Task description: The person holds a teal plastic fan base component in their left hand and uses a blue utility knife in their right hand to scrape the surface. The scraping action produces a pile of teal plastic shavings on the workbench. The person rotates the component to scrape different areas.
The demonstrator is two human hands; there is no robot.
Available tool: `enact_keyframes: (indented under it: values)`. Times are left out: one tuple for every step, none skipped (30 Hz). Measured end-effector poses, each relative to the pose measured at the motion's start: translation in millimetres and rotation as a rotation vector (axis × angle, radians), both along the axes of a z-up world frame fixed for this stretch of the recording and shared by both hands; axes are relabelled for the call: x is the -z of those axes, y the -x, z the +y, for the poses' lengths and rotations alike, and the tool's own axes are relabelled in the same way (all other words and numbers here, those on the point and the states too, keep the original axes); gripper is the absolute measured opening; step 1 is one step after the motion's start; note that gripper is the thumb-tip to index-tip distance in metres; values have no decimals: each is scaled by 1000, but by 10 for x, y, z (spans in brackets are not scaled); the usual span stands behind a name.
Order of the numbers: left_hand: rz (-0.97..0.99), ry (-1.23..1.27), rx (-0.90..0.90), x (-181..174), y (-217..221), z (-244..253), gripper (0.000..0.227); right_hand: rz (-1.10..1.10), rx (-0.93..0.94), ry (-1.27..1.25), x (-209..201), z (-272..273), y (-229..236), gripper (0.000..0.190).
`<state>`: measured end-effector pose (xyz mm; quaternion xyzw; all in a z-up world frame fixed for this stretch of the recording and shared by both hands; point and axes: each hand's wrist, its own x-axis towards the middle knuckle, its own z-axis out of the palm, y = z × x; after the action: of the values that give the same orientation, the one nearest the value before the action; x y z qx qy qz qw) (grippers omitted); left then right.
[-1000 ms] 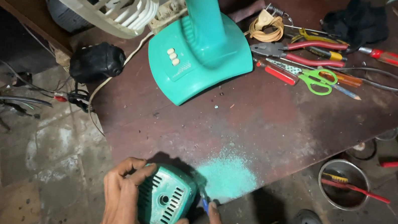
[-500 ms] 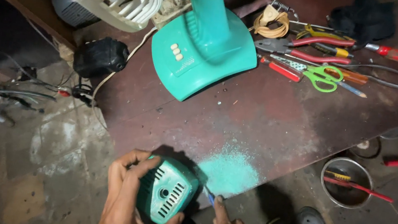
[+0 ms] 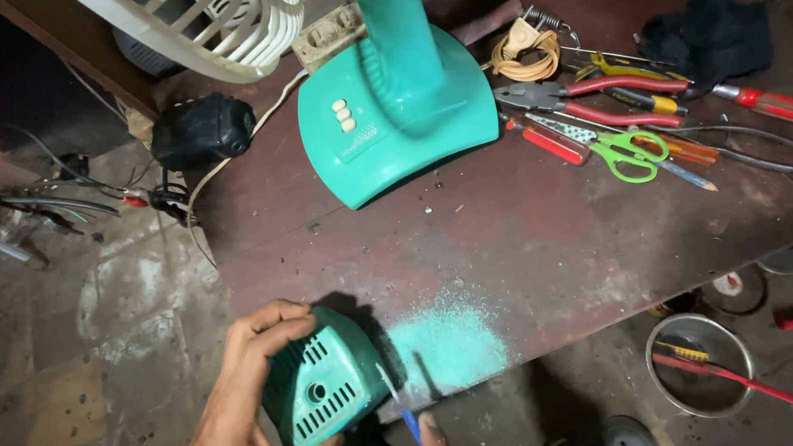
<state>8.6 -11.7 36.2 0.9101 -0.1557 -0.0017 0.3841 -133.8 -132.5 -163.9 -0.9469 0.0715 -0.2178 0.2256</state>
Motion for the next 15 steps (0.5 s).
enact_keyframes:
  values:
    - [-1, -1, 1, -27, 11, -27, 53, -1, 1, -1, -71, 2, 5, 69]
    - [-24, -20, -10, -53, 21, -54, 51, 60, -13, -68, -141, 4, 8, 71]
    - [-45, -39, -22, -76, 34, -80, 48, 123, -27, -136, -210, 8, 18, 73]
    - [-44, -41, -21, -72, 51, -90, 48, 124, -26, -137, -183, -30, 22, 73]
    - [-36, -51, -55, -68, 68, -101, 47, 203, -116, -215, -156, -70, 27, 79]
    - [-29, -62, -89, -64, 83, -109, 46, 283, -206, -293, -129, -107, 31, 85]
    - [-29, -63, -91, -68, 90, -123, 46, 283, -209, -293, -126, -59, 18, 85]
    - [-29, -70, -109, -73, 96, -134, 45, 243, -152, -237, -125, -8, 4, 83]
    - [-29, -75, -127, -78, 103, -146, 45, 202, -97, -179, -125, 40, -9, 81]
    - [-29, -75, -130, -64, 96, -121, 45, 203, -99, -179, -141, 58, -33, 81]
    - [-17, -59, -108, -47, 86, -98, 46, 94, -61, -112, -156, 72, -58, 69]
    - [-6, -42, -85, -28, 76, -75, 49, -14, -22, -44, -170, 86, -84, 59]
    - [-3, -40, -85, 16, 53, -24, 49, -11, -22, -43, -180, 98, -105, 59]
    - [65, -20, -58, 62, 30, 28, 54, -51, 11, -18, -189, 110, -127, 60]
    - [132, 0, -32, 108, 8, 80, 60, -92, 42, 7, -198, 122, -148, 61]
